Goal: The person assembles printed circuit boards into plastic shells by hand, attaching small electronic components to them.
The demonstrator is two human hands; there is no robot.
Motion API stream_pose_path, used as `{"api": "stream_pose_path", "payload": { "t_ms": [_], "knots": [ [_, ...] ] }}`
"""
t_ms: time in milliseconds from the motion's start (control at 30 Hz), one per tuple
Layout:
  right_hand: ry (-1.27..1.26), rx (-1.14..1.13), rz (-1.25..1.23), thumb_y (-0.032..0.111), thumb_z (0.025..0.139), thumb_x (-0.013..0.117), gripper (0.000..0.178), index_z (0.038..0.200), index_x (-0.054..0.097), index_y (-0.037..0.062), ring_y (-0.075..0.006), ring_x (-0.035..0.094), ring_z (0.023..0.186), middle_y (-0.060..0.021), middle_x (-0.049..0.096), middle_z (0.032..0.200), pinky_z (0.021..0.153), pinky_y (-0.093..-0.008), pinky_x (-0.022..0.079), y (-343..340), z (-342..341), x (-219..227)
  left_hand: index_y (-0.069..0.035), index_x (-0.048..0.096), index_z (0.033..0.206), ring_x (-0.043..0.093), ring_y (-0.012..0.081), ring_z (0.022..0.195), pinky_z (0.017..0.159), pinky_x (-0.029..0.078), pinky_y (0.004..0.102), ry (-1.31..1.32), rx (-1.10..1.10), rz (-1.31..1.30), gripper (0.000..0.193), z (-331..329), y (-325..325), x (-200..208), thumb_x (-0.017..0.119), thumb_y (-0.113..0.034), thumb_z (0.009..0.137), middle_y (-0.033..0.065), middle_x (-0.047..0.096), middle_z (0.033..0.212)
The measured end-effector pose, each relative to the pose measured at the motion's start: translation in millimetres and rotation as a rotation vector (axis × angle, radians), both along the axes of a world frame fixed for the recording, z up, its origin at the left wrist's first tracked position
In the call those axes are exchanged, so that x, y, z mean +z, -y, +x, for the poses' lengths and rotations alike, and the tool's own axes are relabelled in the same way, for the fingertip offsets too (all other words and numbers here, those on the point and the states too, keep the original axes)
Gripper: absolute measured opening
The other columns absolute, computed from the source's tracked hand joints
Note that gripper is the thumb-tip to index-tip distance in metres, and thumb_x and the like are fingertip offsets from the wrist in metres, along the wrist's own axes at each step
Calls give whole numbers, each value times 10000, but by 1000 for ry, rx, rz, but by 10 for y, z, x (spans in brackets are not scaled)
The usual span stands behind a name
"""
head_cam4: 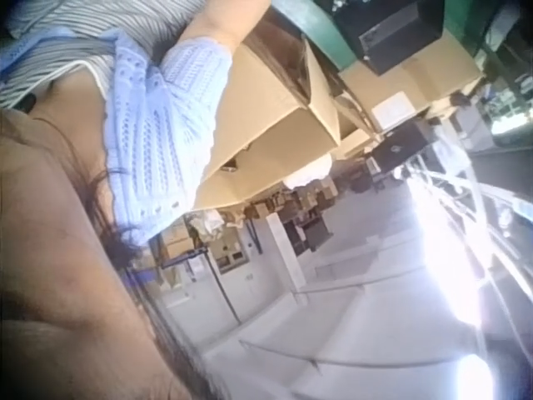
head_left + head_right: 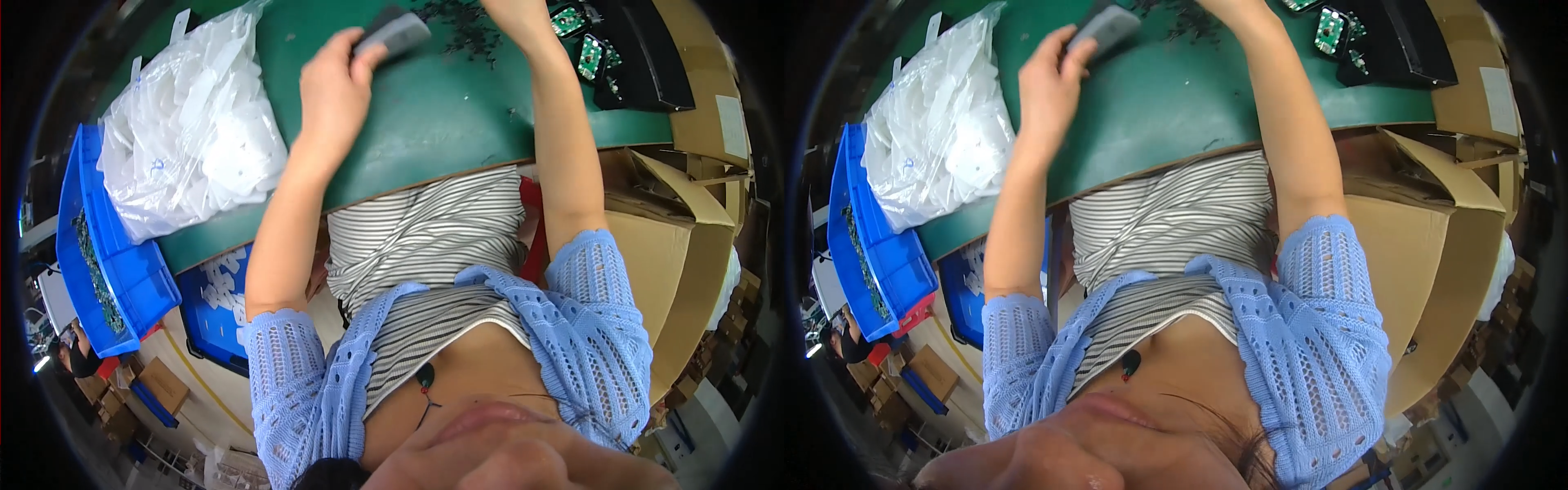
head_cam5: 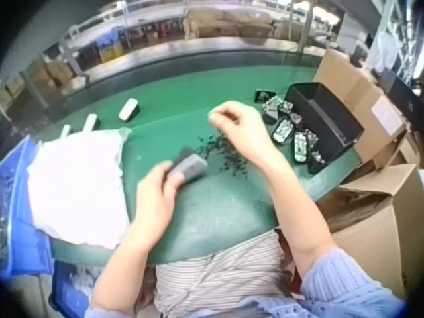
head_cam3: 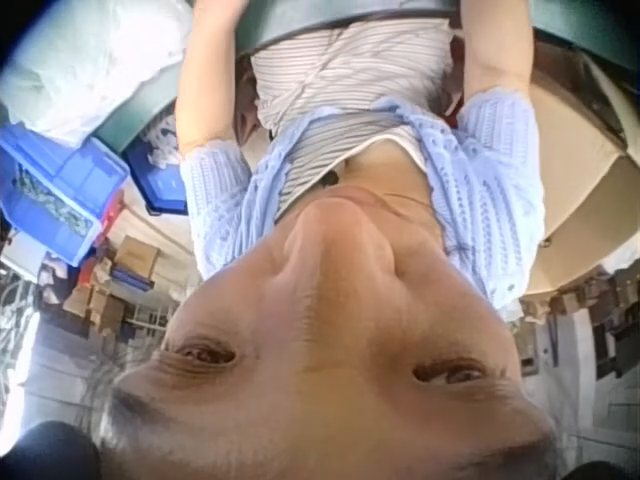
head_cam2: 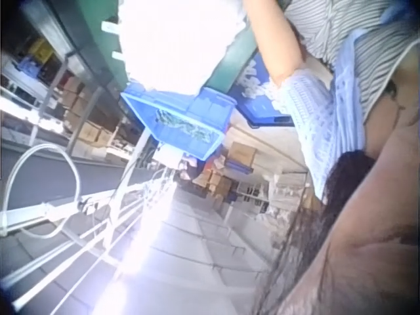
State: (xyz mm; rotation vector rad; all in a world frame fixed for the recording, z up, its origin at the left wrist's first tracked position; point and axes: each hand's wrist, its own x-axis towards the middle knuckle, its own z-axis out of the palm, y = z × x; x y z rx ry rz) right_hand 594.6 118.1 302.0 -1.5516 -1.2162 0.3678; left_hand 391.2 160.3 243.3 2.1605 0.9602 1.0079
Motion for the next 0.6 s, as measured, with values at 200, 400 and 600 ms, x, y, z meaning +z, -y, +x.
{"api": "stream_pose_path", "payload": {
  "t_ms": [200, 400, 600],
  "knots": [
    [571, -107, -22, 296, 780, 680, 249, 922, 656, 94, -216, 587, 735, -43, 608, 773, 676, -321, 478, -109, 143, -400, 50, 595, 947, 595, 143, 567, 519, 481, 243, 110, 21, -599, 219, 570, -1359, 38, 502, -145, 916, 119, 648, 767],
    [744, 44, -196, 325, 690, 721, 378, 972, 595, 106, -256, 549, 952, -59, 565, 931, 752, -370, 481, 16, 147, -503, 97, 593, 932, 587, 175, 484, 385, 451, 253, 28, -36, -844, 321, 1320, -2438, -455, 468, -199, 945, 179, 668, 752],
    [602, 159, -127, 82, 752, 647, 129, 848, 576, 33, -309, 537, 902, -116, 550, 868, 738, -396, 448, -104, -41, -435, 93, 585, 765, 610, 236, 478, 385, 470, 336, 160, 41, -794, 152, 1047, -2713, -479, 551, -38, 834, 184, 616, 632]
  ]
}}
